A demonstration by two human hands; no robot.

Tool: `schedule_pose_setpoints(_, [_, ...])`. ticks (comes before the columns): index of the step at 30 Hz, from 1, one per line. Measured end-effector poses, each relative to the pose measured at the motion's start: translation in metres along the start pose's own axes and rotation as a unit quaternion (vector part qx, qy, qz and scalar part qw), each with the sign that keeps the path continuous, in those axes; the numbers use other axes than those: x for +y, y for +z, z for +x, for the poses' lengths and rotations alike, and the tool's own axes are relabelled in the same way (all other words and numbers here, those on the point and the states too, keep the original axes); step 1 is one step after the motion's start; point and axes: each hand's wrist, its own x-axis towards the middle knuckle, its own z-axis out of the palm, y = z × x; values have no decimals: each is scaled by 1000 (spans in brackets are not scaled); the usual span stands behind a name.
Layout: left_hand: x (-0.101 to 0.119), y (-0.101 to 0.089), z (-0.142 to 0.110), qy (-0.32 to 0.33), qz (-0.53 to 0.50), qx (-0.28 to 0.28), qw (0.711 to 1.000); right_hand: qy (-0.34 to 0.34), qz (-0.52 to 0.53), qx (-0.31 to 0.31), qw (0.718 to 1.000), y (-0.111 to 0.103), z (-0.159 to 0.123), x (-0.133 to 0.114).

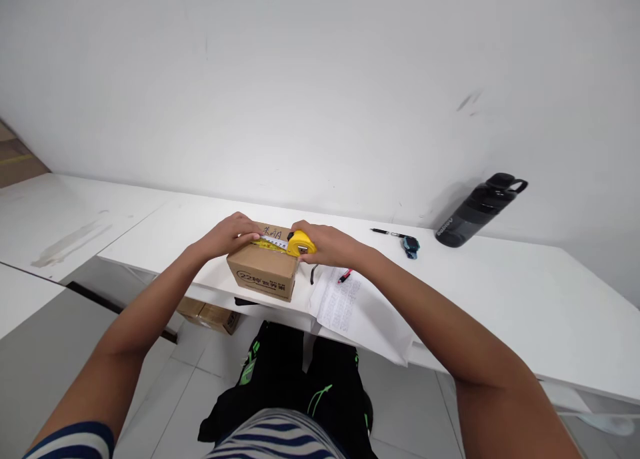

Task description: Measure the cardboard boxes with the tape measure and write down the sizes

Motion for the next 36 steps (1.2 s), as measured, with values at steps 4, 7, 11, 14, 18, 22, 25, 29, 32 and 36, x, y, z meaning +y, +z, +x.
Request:
schedule_pose_setpoints(4, [-13,-1,-19,-28,-43,39,998,0,5,1,1000,-1,0,2])
schedule_pose_setpoints(7, [-20,5,-28,-48,-89,71,992,1,9,2,1000,-3,1,4])
schedule_pose_setpoints(11, [-21,11,-33,-69,-106,93,988,-3,24,-1,1000,-6,1,8])
schedule_pose_setpoints(14, [-22,11,-35,-79,-106,99,986,5,34,3,999,-6,-2,12])
schedule_pose_setpoints(18, [-24,12,-37,-89,-122,116,982,17,42,5,999,-5,-6,14])
schedule_pose_setpoints(22, [-22,14,-42,-106,-165,121,973,16,37,3,999,-5,-9,10])
schedule_pose_setpoints(25, [-20,15,-44,-111,-169,121,972,13,26,7,1000,-5,-12,10])
schedule_pose_setpoints(29, [-19,14,-43,-116,-159,118,973,23,27,10,999,-2,-17,16])
schedule_pose_setpoints(32, [-20,14,-42,-118,-165,119,972,17,45,20,999,1,-19,19])
schedule_pose_setpoints(36, [-20,15,-43,-121,-174,122,970,12,67,25,997,2,-18,19])
